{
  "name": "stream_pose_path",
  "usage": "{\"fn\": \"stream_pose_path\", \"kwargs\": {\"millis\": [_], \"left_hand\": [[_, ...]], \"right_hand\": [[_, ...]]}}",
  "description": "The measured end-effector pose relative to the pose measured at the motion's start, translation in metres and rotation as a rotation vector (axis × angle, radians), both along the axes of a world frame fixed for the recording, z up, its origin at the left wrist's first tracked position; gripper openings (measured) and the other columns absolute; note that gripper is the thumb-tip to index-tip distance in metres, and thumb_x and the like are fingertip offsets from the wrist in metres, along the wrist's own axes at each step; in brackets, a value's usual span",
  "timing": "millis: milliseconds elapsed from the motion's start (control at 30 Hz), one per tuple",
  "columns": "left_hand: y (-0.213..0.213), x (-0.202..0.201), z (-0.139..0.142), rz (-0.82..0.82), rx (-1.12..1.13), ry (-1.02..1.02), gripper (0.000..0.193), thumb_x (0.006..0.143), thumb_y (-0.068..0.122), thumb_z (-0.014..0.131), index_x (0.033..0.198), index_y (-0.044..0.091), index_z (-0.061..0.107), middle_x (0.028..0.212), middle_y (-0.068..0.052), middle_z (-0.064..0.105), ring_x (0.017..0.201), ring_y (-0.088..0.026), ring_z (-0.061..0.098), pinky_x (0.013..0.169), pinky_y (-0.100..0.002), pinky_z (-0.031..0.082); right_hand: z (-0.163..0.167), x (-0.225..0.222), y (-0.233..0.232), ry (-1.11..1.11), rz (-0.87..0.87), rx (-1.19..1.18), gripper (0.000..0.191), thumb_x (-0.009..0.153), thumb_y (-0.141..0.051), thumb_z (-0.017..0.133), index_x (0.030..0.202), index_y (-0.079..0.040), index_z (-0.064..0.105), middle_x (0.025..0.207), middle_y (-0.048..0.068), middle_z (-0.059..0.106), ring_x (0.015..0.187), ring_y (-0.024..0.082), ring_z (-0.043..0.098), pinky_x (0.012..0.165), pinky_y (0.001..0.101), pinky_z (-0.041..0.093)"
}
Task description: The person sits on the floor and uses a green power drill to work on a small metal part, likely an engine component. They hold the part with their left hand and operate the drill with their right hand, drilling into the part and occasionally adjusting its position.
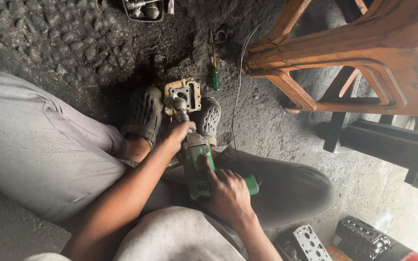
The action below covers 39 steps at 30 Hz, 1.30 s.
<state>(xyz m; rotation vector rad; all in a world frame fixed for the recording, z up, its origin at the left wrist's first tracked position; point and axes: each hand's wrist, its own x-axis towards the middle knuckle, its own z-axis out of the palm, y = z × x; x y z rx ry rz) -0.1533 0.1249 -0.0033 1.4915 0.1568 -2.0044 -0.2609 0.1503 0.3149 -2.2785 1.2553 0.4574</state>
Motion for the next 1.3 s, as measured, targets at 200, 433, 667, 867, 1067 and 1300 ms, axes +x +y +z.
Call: {"fn": "stream_pose_path", "kwargs": {"millis": [200,433,667,867,1067,1300], "left_hand": [[-0.009,-0.021,0.019,-0.021,-0.029,-0.051,0.029,0.066,0.022,0.074,0.087,0.003,0.067,0.079,-0.006,0.067,0.065,-0.019,0.063,0.059,-0.034,0.053],[-0.006,-0.017,0.043,-0.021,-0.012,-0.088,0.028,0.065,0.016,0.078,0.085,0.0,0.067,0.078,-0.01,0.07,0.06,-0.02,0.066,0.057,-0.036,0.055],[0.0,-0.01,0.004,-0.027,-0.079,-0.046,0.029,0.072,0.03,0.074,0.087,0.006,0.068,0.083,-0.006,0.067,0.07,-0.017,0.062,0.066,-0.033,0.051],[-0.019,-0.016,0.008,-0.177,-0.104,-0.045,0.034,0.068,0.037,0.072,0.084,0.007,0.069,0.083,-0.006,0.068,0.077,-0.02,0.062,0.072,-0.035,0.049],[-0.024,-0.018,0.022,-0.136,-0.079,0.033,0.034,0.069,0.03,0.072,0.092,0.006,0.066,0.083,-0.007,0.067,0.074,-0.02,0.062,0.069,-0.037,0.051],[-0.024,-0.012,0.011,-0.032,-0.085,0.037,0.031,0.073,0.029,0.07,0.091,0.005,0.068,0.084,-0.006,0.068,0.075,-0.018,0.064,0.071,-0.034,0.054]], "right_hand": [[0.003,-0.004,0.011,0.065,-0.008,-0.052,0.109,0.058,-0.038,0.093,0.15,-0.007,0.043,0.089,0.016,0.071,0.086,0.035,0.07,0.074,0.0483,0.056],[0.008,-0.005,0.014,0.07,-0.034,-0.031,0.112,0.057,-0.038,0.093,0.151,-0.006,0.041,0.089,0.015,0.07,0.087,0.034,0.07,0.076,0.0476,0.056],[0.003,0.001,0.006,0.014,-0.008,-0.017,0.111,0.059,-0.041,0.094,0.153,-0.01,0.041,0.09,0.014,0.069,0.087,0.033,0.07,0.078,0.0467,0.055],[0.006,0.009,0.003,0.092,-0.054,-0.004,0.113,0.061,-0.043,0.093,0.152,-0.005,0.038,0.09,0.017,0.07,0.085,0.034,0.07,0.077,0.0479,0.055],[0.015,0.011,-0.001,0.111,-0.073,-0.032,0.109,0.06,-0.036,0.091,0.151,-0.006,0.041,0.086,0.017,0.07,0.083,0.035,0.07,0.076,0.0483,0.055],[0.009,0.012,-0.008,0.065,-0.057,-0.025,0.106,0.058,-0.024,0.086,0.153,-0.006,0.042,0.088,0.014,0.072,0.084,0.033,0.071,0.076,0.0474,0.055]]}}
